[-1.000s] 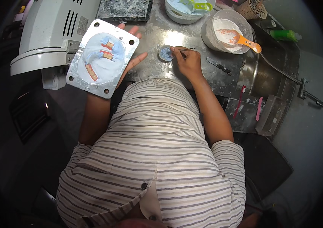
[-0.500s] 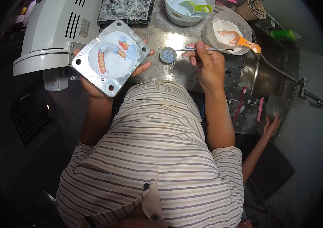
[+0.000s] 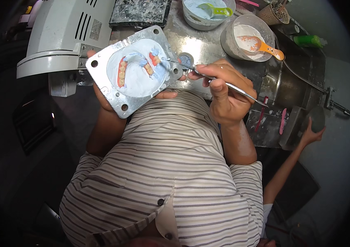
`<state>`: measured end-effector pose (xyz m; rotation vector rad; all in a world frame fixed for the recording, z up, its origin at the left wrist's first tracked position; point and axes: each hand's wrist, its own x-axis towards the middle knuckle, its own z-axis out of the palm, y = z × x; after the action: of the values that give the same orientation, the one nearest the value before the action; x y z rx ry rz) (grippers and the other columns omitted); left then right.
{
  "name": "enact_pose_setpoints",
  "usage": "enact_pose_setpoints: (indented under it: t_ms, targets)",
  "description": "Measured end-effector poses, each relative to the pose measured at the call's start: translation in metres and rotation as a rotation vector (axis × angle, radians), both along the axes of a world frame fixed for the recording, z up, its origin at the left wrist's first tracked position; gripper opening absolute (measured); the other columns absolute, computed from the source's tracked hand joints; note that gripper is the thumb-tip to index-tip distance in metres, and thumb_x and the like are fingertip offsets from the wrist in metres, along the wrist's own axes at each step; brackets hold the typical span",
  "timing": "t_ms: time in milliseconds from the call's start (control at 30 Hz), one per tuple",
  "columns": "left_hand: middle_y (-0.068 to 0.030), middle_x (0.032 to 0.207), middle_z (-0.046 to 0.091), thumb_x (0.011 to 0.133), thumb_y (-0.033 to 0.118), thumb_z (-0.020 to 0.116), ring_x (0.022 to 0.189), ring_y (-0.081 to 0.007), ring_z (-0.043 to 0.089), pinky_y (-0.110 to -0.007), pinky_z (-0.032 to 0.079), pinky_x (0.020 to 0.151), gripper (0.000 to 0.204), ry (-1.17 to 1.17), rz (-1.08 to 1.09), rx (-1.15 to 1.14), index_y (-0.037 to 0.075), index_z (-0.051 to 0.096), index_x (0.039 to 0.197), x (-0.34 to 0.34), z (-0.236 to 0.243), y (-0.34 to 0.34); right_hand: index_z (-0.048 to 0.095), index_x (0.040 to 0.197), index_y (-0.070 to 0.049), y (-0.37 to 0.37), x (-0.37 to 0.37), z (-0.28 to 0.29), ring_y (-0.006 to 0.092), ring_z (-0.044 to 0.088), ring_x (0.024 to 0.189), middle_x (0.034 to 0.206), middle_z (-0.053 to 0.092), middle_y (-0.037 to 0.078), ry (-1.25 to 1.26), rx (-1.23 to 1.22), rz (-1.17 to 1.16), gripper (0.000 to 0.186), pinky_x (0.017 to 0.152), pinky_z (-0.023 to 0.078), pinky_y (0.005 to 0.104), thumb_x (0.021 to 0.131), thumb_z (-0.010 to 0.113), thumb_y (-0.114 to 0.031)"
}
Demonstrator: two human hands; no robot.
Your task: The person works on a dental mold, applying material around denture teeth with a metal tool and smoothing the surface with fingers.
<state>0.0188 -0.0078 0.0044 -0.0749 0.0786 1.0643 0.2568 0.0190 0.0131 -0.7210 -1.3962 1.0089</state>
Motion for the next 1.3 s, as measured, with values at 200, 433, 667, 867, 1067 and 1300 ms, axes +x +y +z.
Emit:
enact_pose_setpoints:
  t_ms: [200,433,667,867,1067,1300]
  targets:
    - [-0.0249,0.165,0.018,0.081,0.081,0.058,0.146,-0.0601,0.014,-0.088,0.004,0.106,0.111,-0.063,-0.018,-0.136,0.014,0.022,0.161,-0.001,0.009,-0.003,0.074,0.097,0.007,-0.007,0.001,0.010,0.0207,0.066,0.066,0.081,0.075,0.015,-0.174,0.170,0.053,0.043,0.063,0.048,0.0313,0.098,0.066,-0.035]
    - [-0.0237,0.166,0.015,0.078,0.083,0.059,0.148,-0.0590,0.009,-0.087,0.005,0.106,0.113,-0.103,-0.026,-0.193,0.017,0.021,0.162,-0.005,0.001,-0.005,0.075,0.098,0.004,-0.008,0.000,0.005,0.0220,0.068,0.071,0.083,0.075,0.013,-0.237,0.262,0.075,0.036,0.065,0.048,0.0314,0.094,0.070,-0.031]
    - [-0.0303,0.165,0.005,0.070,0.083,0.068,0.149,-0.0573,0.004,-0.088,0.005,0.105,0.126,-0.057,-0.130,-0.081,0.013,0.018,0.162,-0.007,0.001,0.000,0.075,0.099,0.002,-0.007,0.001,0.006,0.0216,0.070,0.073,0.085,0.076,0.011,-0.235,0.293,0.079,0.036,0.066,0.047,0.0308,0.094,0.070,-0.034]
    - [-0.0307,0.165,0.003,0.065,0.082,0.073,0.150,-0.0571,0.003,-0.088,0.008,0.104,0.132,0.027,-0.127,-0.164,0.014,0.017,0.162,-0.009,-0.001,0.000,0.075,0.100,0.001,-0.009,0.003,0.006,0.0209,0.070,0.073,0.084,0.075,0.011,-0.232,0.294,0.082,0.036,0.066,0.047,0.0307,0.095,0.069,-0.034]
    - [-0.0296,0.165,0.006,0.065,0.085,0.070,0.150,-0.0560,0.004,-0.088,0.008,0.104,0.130,-0.030,-0.160,-0.110,0.015,0.018,0.162,-0.007,0.002,0.002,0.075,0.101,0.002,-0.009,0.007,0.010,0.0207,0.069,0.072,0.084,0.075,0.011,-0.266,0.330,0.098,0.035,0.064,0.046,0.0313,0.095,0.069,-0.032]
    - [-0.0258,0.160,0.031,0.077,0.093,0.042,0.141,-0.0579,0.032,-0.091,0.019,0.097,0.119,-0.068,-0.084,0.081,0.010,0.023,0.161,-0.006,-0.001,-0.004,0.074,0.093,0.005,-0.004,0.012,0.019,0.0203,0.066,0.066,0.080,0.074,0.013,-0.167,0.209,0.046,0.045,0.062,0.046,0.0311,0.098,0.065,-0.038]
